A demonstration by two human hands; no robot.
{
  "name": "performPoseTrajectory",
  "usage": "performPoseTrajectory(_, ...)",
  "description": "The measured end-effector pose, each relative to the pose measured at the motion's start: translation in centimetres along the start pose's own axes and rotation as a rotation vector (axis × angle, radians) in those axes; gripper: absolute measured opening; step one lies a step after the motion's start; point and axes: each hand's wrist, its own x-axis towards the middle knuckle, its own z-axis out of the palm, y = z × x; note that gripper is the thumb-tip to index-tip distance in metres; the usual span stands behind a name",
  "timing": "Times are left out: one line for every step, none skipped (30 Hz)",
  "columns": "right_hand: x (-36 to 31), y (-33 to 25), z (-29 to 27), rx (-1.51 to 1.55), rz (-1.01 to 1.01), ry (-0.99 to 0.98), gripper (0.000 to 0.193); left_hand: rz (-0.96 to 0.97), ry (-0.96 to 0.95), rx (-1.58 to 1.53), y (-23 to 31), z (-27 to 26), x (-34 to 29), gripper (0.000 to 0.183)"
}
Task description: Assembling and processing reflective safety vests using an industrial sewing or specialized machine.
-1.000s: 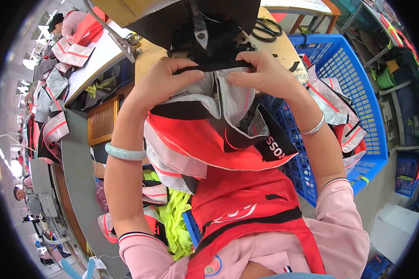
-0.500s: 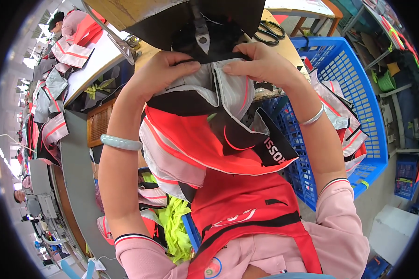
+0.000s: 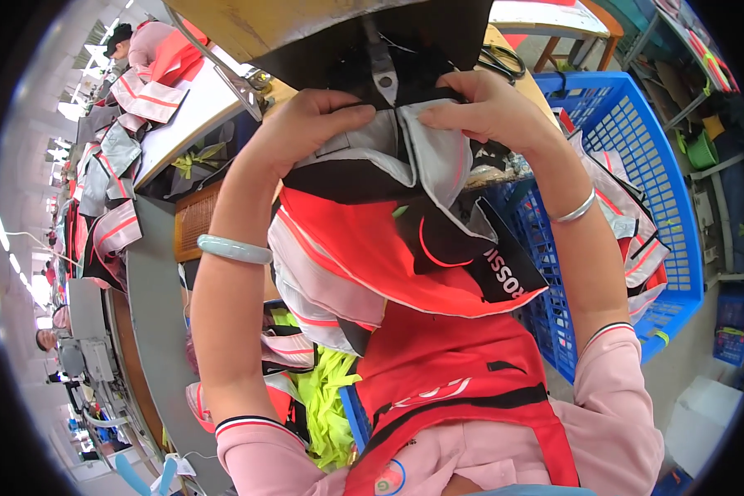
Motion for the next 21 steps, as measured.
performPoseTrajectory(0.0, -0.1, -0.7, -0.024, 0.043, 0.029, 0.071, 0.014, 0.021, -0.017, 0.1, -0.2, 0.3, 0.043)
performPoseTrajectory(-0.2, 0.0, -1.6, 0.069, -0.03, 0.106, 0.061, -0.109, 0.011, -0.139, 1.3, -0.8, -0.5, 0.041)
performPoseTrajectory(-0.2, 0.3, -3.0, 0.07, -0.028, 0.055, 0.045, -0.093, 0.028, -0.133, 1.2, -0.8, -0.9, 0.041)
performPoseTrajectory(-0.5, -0.4, -3.0, -0.009, -0.018, 0.016, 0.038, -0.018, 0.049, -0.074, 0.2, -0.8, -1.0, 0.035)
performPoseTrajectory(-2.0, -1.1, -2.5, -0.083, 0.002, -0.027, 0.032, 0.043, 0.065, -0.018, -0.4, -0.6, -1.7, 0.03)
performPoseTrajectory(-3.8, -1.6, -2.2, -0.151, -0.044, -0.104, 0.03, 0.069, -0.005, 0.045, 0.1, 0.3, -2.5, 0.028)
performPoseTrajectory(-5.4, -1.6, -0.9, -0.203, -0.099, -0.207, 0.028, 0.034, -0.042, 0.082, 0.4, 0.6, -4.1, 0.033)
performPoseTrajectory(-7.3, -0.9, 1.0, -0.229, -0.255, -0.287, 0.026, 0.059, -0.011, 0.153, 0.2, 1.0, -6.1, 0.036)
performPoseTrajectory(-9.2, 0.1, 2.4, -0.179, -0.355, -0.501, 0.026, 0.083, 0.033, 0.232, 0.2, 1.3, -7.9, 0.038)
performPoseTrajectory(-11.3, 0.9, 3.5, -0.232, -0.432, -0.645, 0.028, 0.13, 0.047, 0.325, -1.3, 2.0, -8.7, 0.04)
performPoseTrajectory(-13.5, -0.6, 3.6, -0.316, -0.4, -0.809, 0.033, 0.035, 0.038, 0.263, -2.0, 3.3, -10.0, 0.041)
performPoseTrajectory(-15.4, -1.1, 3.5, -0.522, -0.47, -0.908, 0.041, 0.136, -0.044, 0.261, -4.1, 4.3, -10.0, 0.047)
performPoseTrajectory(-16.9, -2.1, 2.4, -0.562, -0.436, -0.879, 0.049, 0.279, -0.092, 0.198, -3.6, 5.8, -9.4, 0.046)
performPoseTrajectory(-18.0, -4.2, 1.5, -0.595, -0.256, -0.864, 0.05, 0.328, -0.069, 0.145, -3.5, 7.9, -8.5, 0.044)
performPoseTrajectory(-18.4, -5.4, 1.3, -0.633, -0.07, -0.845, 0.052, 0.339, -0.099, 0.131, -2.1, 9.0, -9.0, 0.038)
performPoseTrajectory(-18.6, -5.8, 3.4, -0.72, -0.238, -0.715, 0.055, 0.499, -0.032, 0.227, -3.6, 10.7, -8.0, 0.034)
performPoseTrajectory(-19.0, -5.8, 4.9, -0.8, -0.363, -0.558, 0.059, 0.324, -0.228, 0.184, -1.3, 10.6, -9.1, 0.031)
performPoseTrajectory(-18.4, -4.8, 6.3, -0.826, -0.594, -0.516, 0.062, 0.259, -0.243, 0.12, -0.6, 11.6, -9.8, 0.028)
performPoseTrajectory(-18.0, -4.4, 8.3, -0.884, -0.734, -0.502, 0.059, 0.456, -0.181, 0.214, -2.9, 13.1, -8.5, 0.024)
performPoseTrajectory(-18.0, -3.2, 9.7, -0.926, -0.721, -0.473, 0.056, 0.349, -0.27, 0.114, -2.2, 13.3, -9.2, 0.023)
performPoseTrajectory(-18.2, -2.3, 10.8, -0.964, -0.714, -0.436, 0.053, 0.241, -0.356, 0.021, -1.6, 13.2, -10.0, 0.022)
